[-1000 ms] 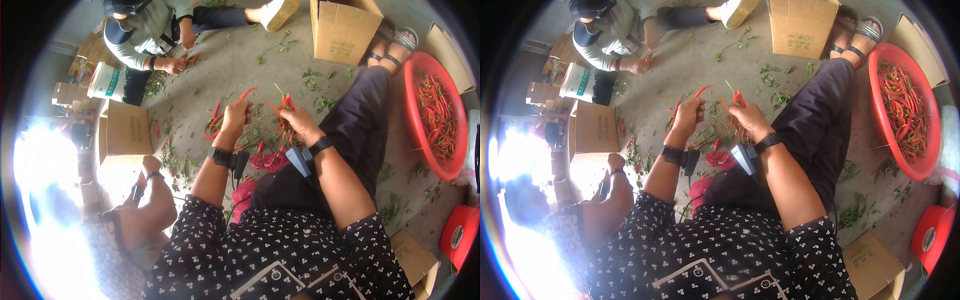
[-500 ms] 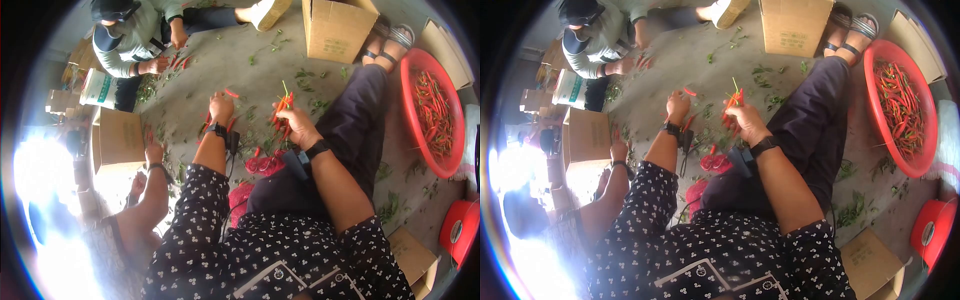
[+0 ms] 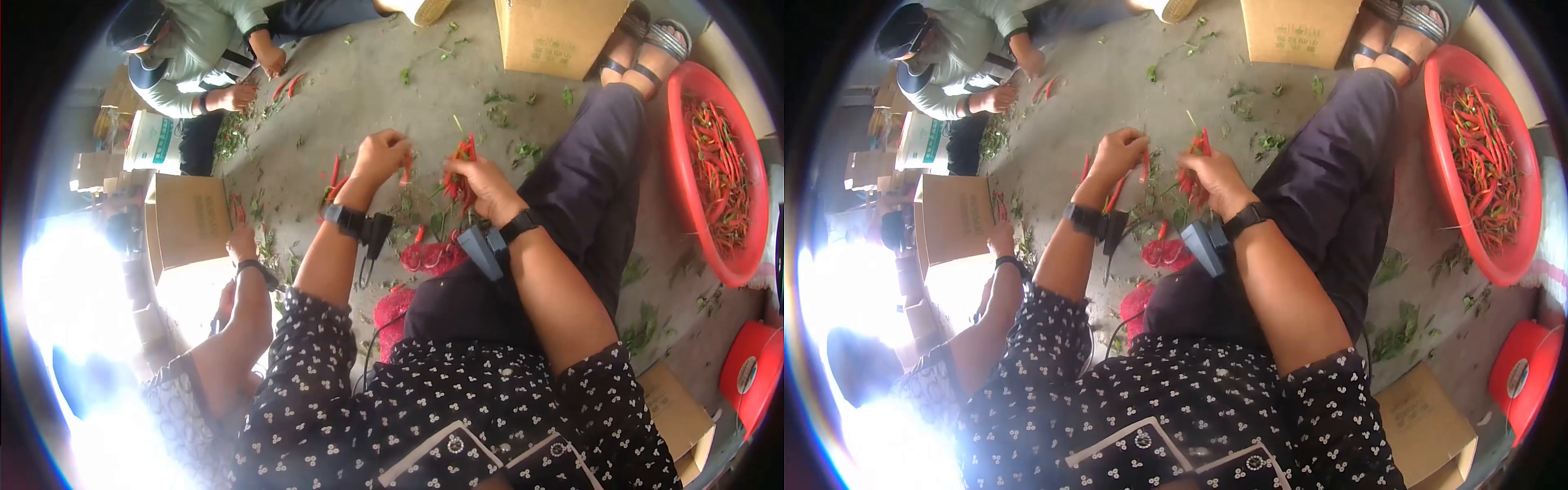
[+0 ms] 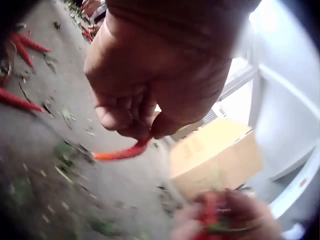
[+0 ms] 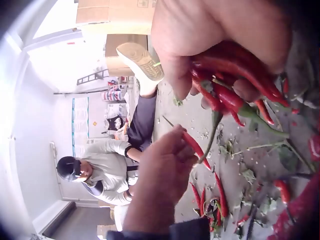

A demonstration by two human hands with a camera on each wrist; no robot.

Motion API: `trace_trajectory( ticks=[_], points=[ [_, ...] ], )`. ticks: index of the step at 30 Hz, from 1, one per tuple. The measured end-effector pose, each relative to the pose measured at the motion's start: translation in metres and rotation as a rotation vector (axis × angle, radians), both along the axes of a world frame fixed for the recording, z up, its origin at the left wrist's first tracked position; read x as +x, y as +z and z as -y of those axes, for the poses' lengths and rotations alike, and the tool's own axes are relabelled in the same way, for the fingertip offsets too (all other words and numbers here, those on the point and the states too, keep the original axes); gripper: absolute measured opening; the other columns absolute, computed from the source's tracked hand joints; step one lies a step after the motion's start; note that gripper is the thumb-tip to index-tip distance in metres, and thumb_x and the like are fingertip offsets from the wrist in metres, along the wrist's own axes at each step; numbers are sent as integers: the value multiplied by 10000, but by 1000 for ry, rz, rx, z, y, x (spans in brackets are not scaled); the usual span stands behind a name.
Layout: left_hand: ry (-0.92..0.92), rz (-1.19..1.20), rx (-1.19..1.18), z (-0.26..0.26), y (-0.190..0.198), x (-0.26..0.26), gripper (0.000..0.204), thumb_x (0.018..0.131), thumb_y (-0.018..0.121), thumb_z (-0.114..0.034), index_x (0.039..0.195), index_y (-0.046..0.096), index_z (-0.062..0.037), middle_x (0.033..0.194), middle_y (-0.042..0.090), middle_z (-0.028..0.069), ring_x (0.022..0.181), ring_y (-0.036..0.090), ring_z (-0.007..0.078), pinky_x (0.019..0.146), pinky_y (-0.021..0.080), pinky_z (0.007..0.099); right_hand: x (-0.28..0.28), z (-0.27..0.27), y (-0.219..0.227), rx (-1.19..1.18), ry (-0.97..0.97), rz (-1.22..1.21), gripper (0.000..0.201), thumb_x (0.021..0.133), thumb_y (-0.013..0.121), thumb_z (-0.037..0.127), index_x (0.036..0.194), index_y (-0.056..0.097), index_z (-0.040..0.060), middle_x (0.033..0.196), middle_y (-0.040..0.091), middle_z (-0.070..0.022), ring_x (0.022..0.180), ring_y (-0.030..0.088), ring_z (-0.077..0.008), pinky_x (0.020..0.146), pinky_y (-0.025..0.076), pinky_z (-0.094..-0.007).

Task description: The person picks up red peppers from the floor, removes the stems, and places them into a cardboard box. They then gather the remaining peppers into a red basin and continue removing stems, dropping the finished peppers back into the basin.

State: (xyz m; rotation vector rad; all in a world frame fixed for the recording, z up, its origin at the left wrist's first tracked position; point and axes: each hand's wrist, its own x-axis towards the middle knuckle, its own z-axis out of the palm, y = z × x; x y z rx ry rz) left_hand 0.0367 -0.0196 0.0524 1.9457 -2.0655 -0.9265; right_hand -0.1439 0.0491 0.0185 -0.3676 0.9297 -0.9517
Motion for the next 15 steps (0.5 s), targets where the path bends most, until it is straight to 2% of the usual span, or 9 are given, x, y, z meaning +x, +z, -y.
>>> trace_trajectory(
  ticks=[2,3,5,6,7,8,9,11,15],
  points=[
    [79,-589,266,-27,15,-15,242,815,564,-209,950,568,-9,799,599,99,659,600,180,636,499,300,2,-4,11,-18,45,12,100,753,605,110,832,556,73,674,551,-35,534,519,-134,436,391,-275],
    [87,-589,258,-38,21,-19,242,815,564,-209,950,568,-9,799,599,99,659,600,180,636,499,300,4,-6,16,-42,87,23,100,759,602,104,839,554,68,678,553,-36,551,528,-132,446,401,-277],
    [250,-952,394,-54,31,-25,211,806,552,-163,848,589,41,728,606,89,672,614,154,595,504,255,6,-7,15,-76,98,30,99,763,600,98,844,553,66,688,556,-36,570,531,-129,458,410,-276],
    [247,-955,387,-59,28,-21,211,806,552,-163,848,589,41,728,606,89,672,614,154,595,504,255,4,-8,14,-100,98,34,98,766,597,92,848,552,64,697,559,-37,589,535,-126,469,418,-274],
    [301,-916,302,-64,19,-14,217,811,548,-171,843,594,39,707,606,77,665,613,156,586,501,259,-1,-12,22,-35,130,19,144,774,599,131,889,550,58,764,559,-39,695,563,-146,556,460,-291],
    [355,-876,217,-70,10,-6,223,816,543,-178,838,599,37,686,606,65,658,613,159,577,497,264,-4,-13,23,-41,128,17,144,774,599,131,889,550,58,764,559,-39,695,563,-146,556,460,-291],
    [229,-496,130,-78,5,2,239,786,566,-203,786,619,31,655,609,83,652,617,159,575,494,276,-7,-13,22,-32,124,-2,140,769,600,131,878,550,60,756,561,-44,668,558,-143,543,456,-289],
    [-159,48,-61,-98,-22,14,202,682,584,-235,715,655,-49,722,619,168,657,615,285,611,489,370,-7,-15,28,-32,74,-14,151,759,603,149,868,551,58,744,566,-53,644,561,-152,541,455,-299],
    [-309,322,-104,-131,-44,15,190,678,581,-228,696,644,-50,735,620,171,671,598,337,617,483,401,-5,-19,28,-37,94,-27,140,757,607,157,842,558,57,710,563,-51,639,565,-157,540,447,-298]
  ],
)
